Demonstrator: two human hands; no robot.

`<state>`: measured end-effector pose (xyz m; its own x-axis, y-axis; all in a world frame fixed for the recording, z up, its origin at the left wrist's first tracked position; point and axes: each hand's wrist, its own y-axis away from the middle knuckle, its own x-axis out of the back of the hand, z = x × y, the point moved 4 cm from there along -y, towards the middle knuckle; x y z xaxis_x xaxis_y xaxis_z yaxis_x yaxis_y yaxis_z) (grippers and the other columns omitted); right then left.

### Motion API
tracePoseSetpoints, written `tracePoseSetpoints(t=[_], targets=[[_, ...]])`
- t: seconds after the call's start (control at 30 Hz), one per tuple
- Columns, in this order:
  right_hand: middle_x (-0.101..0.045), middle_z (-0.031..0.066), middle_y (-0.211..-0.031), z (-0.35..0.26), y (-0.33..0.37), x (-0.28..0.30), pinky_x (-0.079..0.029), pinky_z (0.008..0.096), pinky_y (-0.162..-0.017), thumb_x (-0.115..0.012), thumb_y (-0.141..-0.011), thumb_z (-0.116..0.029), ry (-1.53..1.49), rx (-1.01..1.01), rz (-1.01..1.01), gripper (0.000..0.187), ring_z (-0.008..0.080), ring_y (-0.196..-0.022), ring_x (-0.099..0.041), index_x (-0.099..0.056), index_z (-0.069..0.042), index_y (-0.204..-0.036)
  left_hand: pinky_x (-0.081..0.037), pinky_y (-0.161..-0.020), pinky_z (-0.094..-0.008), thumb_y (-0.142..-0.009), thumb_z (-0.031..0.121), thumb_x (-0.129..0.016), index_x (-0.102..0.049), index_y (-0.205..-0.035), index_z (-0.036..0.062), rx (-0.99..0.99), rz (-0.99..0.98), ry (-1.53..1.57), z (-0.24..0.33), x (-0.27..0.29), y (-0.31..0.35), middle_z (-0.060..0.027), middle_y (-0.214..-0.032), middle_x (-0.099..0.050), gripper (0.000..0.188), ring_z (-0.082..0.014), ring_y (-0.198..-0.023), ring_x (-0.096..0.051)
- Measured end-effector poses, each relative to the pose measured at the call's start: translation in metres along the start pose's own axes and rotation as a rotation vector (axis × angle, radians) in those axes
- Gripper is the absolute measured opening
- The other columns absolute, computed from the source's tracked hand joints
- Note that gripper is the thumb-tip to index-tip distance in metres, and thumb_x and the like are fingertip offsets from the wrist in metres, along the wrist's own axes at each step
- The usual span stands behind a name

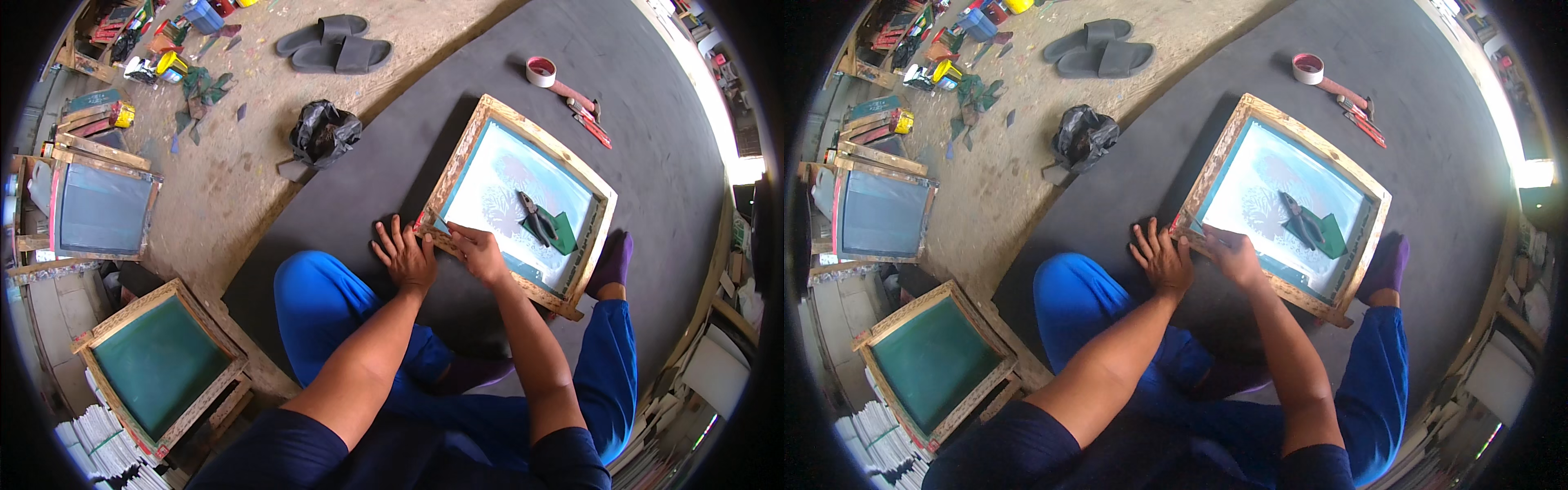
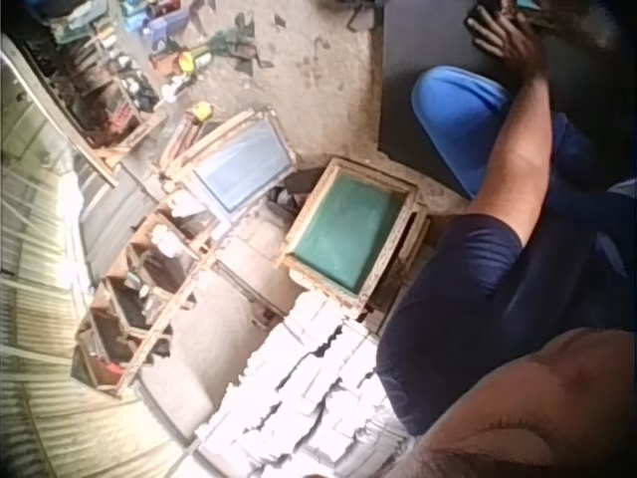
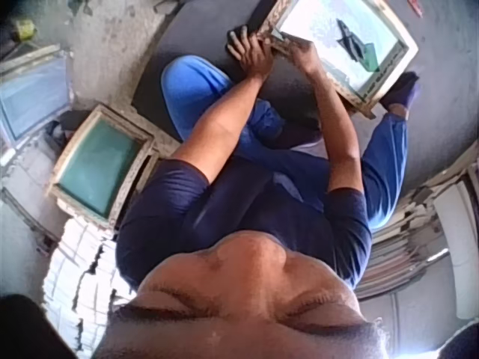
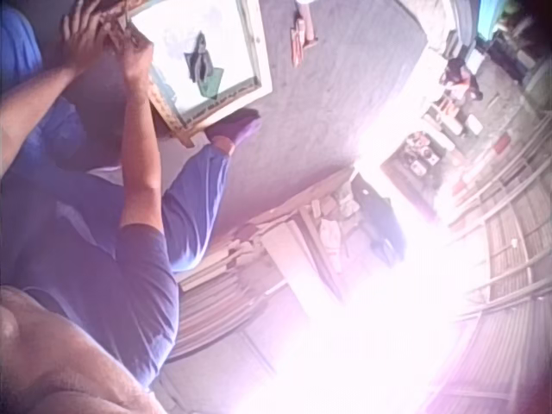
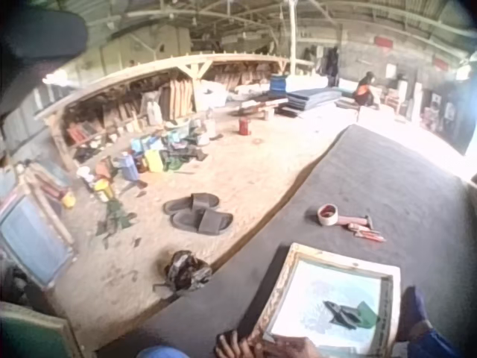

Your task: The person sits on the floor and uses a small metal tool to scrape or adjust the edge of a wooden screen printing frame. The person repeatedly works along the frame's perimeter, occasionally pausing to reposition the tool.

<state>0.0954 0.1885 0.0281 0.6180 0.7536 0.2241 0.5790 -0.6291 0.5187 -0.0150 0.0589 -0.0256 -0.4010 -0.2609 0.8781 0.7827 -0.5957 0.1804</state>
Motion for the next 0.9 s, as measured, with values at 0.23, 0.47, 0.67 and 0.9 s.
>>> tracePoseSetpoints(t=[0.23,0.47,0.67,0.9], targets=[[-0.073,0.0272,-0.106,-0.010,0.019,-0.016,-0.059,0.0492,-0.085,-0.068,-0.098,-0.019,0.422,0.337,0.218,0.027,0.0458,-0.098,-0.072,-0.077,-0.010,-0.121,-0.005,-0.124,-0.0677,-0.106,0.044,-0.044,-0.048,-0.144,0.0020,-0.020,0.065,-0.008,-0.001,0.001,0.001,-0.0174,-0.166,-0.029,0.057,-0.0454,-0.160,-0.007],[-0.075,0.0260,-0.101,-0.060,0.031,-0.028,-0.059,0.0505,-0.083,-0.066,-0.097,-0.018,0.718,0.072,0.136,0.028,0.0443,-0.093,-0.074,-0.075,-0.007,-0.122,-0.010,-0.124,-0.0692,-0.107,0.046,-0.042,-0.048,-0.145,0.0056,-0.013,0.062,-0.091,-0.003,-0.004,-0.001,-0.0168,-0.166,-0.029,0.056,-0.0456,-0.160,-0.008],[-0.075,0.0257,-0.093,-0.047,0.028,-0.039,-0.059,0.0542,-0.079,-0.063,-0.097,-0.017,0.738,0.113,0.143,0.037,0.0451,-0.089,-0.074,-0.069,-0.011,-0.133,-0.010,-0.123,-0.0711,-0.108,0.047,-0.040,-0.047,-0.145,0.0066,-0.035,0.077,-0.086,-0.002,-0.007,0.002,-0.0169,-0.167,-0.028,0.056,-0.0459,-0.160,-0.007],[-0.074,0.0294,-0.102,-0.004,0.012,-0.024,-0.058,0.0470,-0.087,-0.067,-0.097,-0.014,0.371,0.174,0.116,0.030,0.0461,-0.101,-0.072,-0.074,-0.004,-0.124,-0.006,-0.123,-0.0710,-0.107,0.049,-0.040,-0.044,-0.149,0.0076,-0.035,0.062,-0.107,-0.004,-0.009,-0.001,-0.0170,-0.168,-0.026,0.059,-0.0460,-0.160,-0.003]])
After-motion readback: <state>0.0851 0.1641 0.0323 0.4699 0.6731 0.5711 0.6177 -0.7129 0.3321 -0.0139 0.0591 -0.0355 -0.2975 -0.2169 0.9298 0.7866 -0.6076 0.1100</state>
